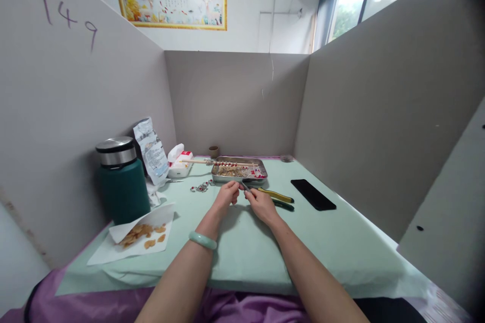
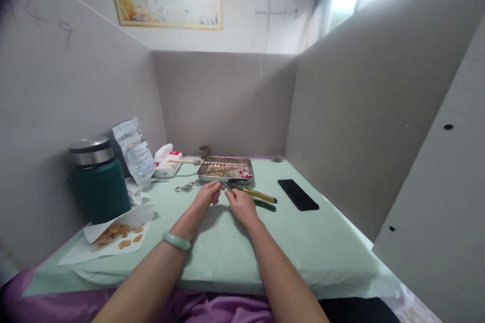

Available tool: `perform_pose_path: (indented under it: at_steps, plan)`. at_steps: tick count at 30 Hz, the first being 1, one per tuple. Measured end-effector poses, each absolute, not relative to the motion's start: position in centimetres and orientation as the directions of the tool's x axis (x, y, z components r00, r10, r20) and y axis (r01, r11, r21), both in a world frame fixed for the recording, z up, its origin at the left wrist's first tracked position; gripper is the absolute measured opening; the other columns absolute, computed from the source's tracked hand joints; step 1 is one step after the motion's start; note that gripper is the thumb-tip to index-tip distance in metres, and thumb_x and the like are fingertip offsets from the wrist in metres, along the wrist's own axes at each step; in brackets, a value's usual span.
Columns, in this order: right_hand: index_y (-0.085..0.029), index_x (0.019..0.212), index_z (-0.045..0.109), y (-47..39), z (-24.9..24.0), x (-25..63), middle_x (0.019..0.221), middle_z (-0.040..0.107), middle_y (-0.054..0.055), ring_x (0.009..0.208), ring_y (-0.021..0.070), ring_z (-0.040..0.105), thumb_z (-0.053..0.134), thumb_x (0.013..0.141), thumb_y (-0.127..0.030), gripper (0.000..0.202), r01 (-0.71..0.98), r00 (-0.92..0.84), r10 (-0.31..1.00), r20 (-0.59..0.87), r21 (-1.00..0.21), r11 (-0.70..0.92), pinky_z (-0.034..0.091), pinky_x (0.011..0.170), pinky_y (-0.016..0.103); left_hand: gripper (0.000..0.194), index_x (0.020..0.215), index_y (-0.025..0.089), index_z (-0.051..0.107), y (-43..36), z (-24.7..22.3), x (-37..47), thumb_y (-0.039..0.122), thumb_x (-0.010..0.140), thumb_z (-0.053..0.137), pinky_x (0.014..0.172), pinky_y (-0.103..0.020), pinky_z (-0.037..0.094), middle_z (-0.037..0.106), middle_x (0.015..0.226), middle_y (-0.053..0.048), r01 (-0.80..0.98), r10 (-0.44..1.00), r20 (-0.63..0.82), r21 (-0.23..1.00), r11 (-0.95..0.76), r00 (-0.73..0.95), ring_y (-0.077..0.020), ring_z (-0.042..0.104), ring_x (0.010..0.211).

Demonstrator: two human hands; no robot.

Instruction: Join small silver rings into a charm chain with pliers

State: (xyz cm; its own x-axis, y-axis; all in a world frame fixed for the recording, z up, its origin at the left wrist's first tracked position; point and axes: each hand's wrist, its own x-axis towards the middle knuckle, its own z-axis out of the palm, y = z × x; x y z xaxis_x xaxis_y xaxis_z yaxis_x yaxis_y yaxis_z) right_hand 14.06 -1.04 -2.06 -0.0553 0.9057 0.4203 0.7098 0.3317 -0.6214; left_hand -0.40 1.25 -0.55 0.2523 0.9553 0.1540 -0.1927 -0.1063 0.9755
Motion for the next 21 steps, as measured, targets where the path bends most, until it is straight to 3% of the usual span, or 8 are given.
perform_pose_path:
  at_steps: [21]
  plan:
    - [-0.019,0.064,0.055,-1.0,-2.6,14.0,0.056,0.055,-0.001,0.056,0.0119,0.049,0.041,0.088,-0.042,0.036,0.677,-0.157,0.839,0.520,-0.562,0.475,0.029,0.056,0.022,0.018,0.065,0.016,0.047,1.7,-0.7,-1.9,0.026,0.078,0.052,0.036,-0.018,0.014,0.013,0.042,0.011,-0.407,0.829,0.041,0.884,0.230,0.557,-0.0038,0.009,0.035]
